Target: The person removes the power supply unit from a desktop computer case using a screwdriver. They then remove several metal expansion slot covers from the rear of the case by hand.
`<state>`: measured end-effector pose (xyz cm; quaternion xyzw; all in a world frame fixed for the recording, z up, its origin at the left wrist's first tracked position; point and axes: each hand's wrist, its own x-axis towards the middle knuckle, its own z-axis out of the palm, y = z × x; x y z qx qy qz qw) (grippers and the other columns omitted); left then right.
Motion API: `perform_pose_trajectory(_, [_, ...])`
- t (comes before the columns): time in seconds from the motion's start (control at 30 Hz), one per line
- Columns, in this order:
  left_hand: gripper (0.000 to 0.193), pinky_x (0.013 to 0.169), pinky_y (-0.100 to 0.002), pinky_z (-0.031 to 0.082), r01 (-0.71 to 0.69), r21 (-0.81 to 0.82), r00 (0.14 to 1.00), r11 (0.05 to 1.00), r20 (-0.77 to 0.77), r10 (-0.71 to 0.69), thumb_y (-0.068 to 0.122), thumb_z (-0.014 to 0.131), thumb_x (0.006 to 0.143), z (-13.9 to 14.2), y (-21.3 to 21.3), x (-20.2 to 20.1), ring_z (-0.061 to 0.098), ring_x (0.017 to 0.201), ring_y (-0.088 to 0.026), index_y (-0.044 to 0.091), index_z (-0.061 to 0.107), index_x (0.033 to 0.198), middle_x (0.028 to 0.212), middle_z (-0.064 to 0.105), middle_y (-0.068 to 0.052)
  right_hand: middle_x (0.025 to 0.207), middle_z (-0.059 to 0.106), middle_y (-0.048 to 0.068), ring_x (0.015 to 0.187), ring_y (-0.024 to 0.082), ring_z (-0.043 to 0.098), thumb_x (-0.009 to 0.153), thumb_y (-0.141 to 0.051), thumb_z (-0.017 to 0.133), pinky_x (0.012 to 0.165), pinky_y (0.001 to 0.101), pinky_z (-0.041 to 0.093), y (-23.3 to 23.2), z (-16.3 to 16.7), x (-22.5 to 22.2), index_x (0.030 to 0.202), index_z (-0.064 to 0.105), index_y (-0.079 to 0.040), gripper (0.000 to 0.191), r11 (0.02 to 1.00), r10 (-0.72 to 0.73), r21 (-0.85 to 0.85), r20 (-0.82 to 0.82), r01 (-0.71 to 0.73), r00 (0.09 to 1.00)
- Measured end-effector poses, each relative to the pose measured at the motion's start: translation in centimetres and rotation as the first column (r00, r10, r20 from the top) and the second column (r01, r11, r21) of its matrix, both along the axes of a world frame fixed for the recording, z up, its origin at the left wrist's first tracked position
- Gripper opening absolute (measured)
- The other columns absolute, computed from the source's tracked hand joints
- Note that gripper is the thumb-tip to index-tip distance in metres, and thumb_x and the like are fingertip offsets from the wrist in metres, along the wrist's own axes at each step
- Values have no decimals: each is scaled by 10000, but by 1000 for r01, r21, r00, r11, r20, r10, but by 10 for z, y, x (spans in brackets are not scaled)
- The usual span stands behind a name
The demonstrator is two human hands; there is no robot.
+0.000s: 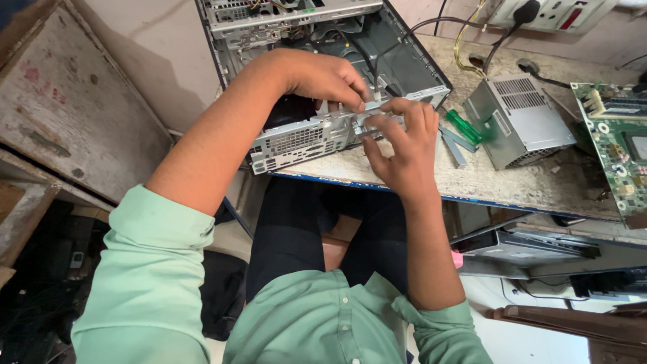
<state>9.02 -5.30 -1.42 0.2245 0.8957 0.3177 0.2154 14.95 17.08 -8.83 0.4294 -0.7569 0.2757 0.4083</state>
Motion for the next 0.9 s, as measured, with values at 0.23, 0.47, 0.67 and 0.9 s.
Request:
perform_pose_trajectory(0.23, [655, 702, -334, 566, -30, -32, 999, 999, -22, 29, 427, 673, 840, -2, -1, -1, 707, 897, -165, 140, 568, 1420, 1132, 756, -52, 1170, 595, 38, 1095, 298, 543, 774, -65, 878, 966, 452, 410, 3, -7, -5, 1177, 628, -215, 497, 995, -90, 33, -40, 91, 995])
perform_pose_trajectory(0.47, [640, 708, -335, 562, -20, -11, 1000, 1000, -3, 20, 421, 669, 836, -6, -2, -6, 687, 907, -168, 162, 578, 1414, 1131, 742, -47, 1242, 585, 68, 1163, 330, 538, 794, -84, 873, 997, 471, 404, 3, -6, 0, 1235, 674, -198, 497, 991, -104, 69, -87, 110, 991])
perform_pose_trajectory(0.67, [558, 854, -332, 538, 97, -34, 992, 995, -74, -99, 451, 637, 881, -9, -5, -12, 692, 969, -137, 135, 684, 1338, 1164, 773, -11, 1253, 570, 90, 1176, 342, 530, 724, -173, 931, 1002, 481, 407, 4, -7, -1, 1304, 575, -191, 681, 996, -65, 59, -36, 67, 997])
perform_pose_trajectory(0.9, [474, 918, -393, 394, -53, -196, 997, 979, -58, 42, 510, 501, 929, -27, 6, -18, 519, 1077, -123, 227, 710, 1246, 1273, 635, 38, 1190, 512, 75, 1042, 199, 492, 822, -338, 952, 921, 357, 420, 25, -33, -21, 1422, 348, -144, 873, 898, 134, -422, -6, -124, 991])
